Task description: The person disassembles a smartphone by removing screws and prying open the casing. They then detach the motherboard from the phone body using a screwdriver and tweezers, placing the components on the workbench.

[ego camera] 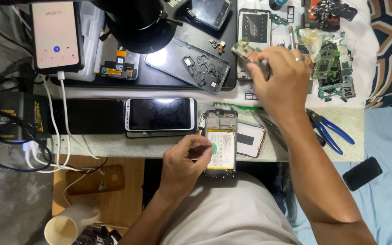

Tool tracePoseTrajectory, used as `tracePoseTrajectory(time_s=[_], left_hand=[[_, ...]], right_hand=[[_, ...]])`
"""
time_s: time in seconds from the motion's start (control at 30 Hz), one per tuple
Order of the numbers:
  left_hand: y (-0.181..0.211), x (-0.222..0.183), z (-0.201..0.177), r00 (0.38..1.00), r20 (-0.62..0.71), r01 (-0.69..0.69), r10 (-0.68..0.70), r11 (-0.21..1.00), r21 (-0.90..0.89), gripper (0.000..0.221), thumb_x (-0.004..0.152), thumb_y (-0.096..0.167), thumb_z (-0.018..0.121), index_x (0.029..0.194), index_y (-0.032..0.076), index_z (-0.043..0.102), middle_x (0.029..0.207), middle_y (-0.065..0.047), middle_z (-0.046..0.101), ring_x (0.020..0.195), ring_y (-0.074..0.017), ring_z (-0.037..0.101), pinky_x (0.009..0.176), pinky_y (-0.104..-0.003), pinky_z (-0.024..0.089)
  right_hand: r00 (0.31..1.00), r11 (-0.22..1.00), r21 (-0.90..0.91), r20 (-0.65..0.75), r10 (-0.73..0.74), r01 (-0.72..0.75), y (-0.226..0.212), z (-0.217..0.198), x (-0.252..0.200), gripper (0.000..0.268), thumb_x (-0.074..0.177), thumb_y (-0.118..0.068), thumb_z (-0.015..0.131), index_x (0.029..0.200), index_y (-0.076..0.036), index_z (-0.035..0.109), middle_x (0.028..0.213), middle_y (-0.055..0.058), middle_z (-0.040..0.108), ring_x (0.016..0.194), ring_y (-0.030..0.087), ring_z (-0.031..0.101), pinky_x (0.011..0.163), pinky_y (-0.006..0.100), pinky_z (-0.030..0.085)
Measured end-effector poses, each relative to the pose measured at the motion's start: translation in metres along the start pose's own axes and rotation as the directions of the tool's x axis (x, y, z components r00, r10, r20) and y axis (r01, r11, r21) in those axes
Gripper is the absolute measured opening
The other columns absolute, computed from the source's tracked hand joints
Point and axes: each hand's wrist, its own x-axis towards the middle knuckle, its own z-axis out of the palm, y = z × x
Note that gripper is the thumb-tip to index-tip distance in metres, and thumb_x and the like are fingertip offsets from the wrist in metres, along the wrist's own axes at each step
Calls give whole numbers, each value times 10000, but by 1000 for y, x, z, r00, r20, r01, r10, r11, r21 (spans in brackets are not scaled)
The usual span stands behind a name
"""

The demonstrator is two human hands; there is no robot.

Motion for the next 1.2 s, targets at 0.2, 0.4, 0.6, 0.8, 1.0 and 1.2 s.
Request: tracePoseTrajectory(time_s=[0.2, 0.4, 0.6, 0.8, 1.0, 1.2], left_hand=[[0, 0, 1, 1000, -2, 9, -9, 1000, -5, 148, 848, 46, 779, 978, 26, 712, 871, -58, 788, 786, -113, 785, 685, -247, 644], [-2, -1, 0, 1000, 16, -7, 7, 1000, 22, 151, 851, 44, 779, 985, 34, 711, 888, -53, 785, 805, -115, 784, 700, -251, 646], [-4, -8, 2, 983, 20, -183, 183, 968, 172, 200, 861, 70, 803, 1015, 46, 678, 972, -68, 746, 851, -149, 778, 747, -268, 647], [8, -13, -1, 918, 91, -379, 385, 792, 478, 411, 759, 215, 891, 1088, 73, 689, 1070, -107, 691, 931, -272, 713, 748, -350, 599], [20, -17, 6, 924, 164, -373, 346, 718, 587, 785, 579, 507, 915, 1163, 36, 681, 1280, -183, 605, 1027, -364, 642, 773, -432, 570], [21, -22, 14, 922, 207, -380, 328, 656, 652, 858, 561, 505, 899, 1205, -10, 663, 1358, -255, 540, 1066, -414, 580, 858, -484, 542]], right_hand=[[998, 1000, 22, 53, 20, -21, 0, 9, -9, 224, 913, -168, 854, 1073, -83, 723, 1197, 73, 725, 1083, 295, 633, 934, 440, 443], [996, 999, 33, 85, 9, -12, 2, 7, -11, 227, 919, -157, 837, 1111, -87, 739, 1234, 91, 722, 1121, 306, 628, 964, 450, 442], [984, 967, 188, 80, 158, -171, -2, -34, -25, 113, 1025, -110, 769, 1124, -71, 731, 1124, 89, 730, 1031, 227, 702, 910, 335, 541], [934, 918, 259, 277, 227, -300, -41, -78, -74, 138, 897, -82, 791, 1021, -49, 742, 977, 88, 739, 844, 213, 707, 756, 303, 545], [952, 920, 309, 259, 161, -240, -48, -72, -102, 239, 828, -83, 821, 1036, -25, 717, 1077, 96, 726, 961, 259, 711, 847, 347, 550], [940, 923, 306, 312, 135, -234, -48, -66, -107, 269, 816, -124, 822, 1042, -20, 720, 1126, 109, 720, 1013, 277, 707, 867, 367, 555]])
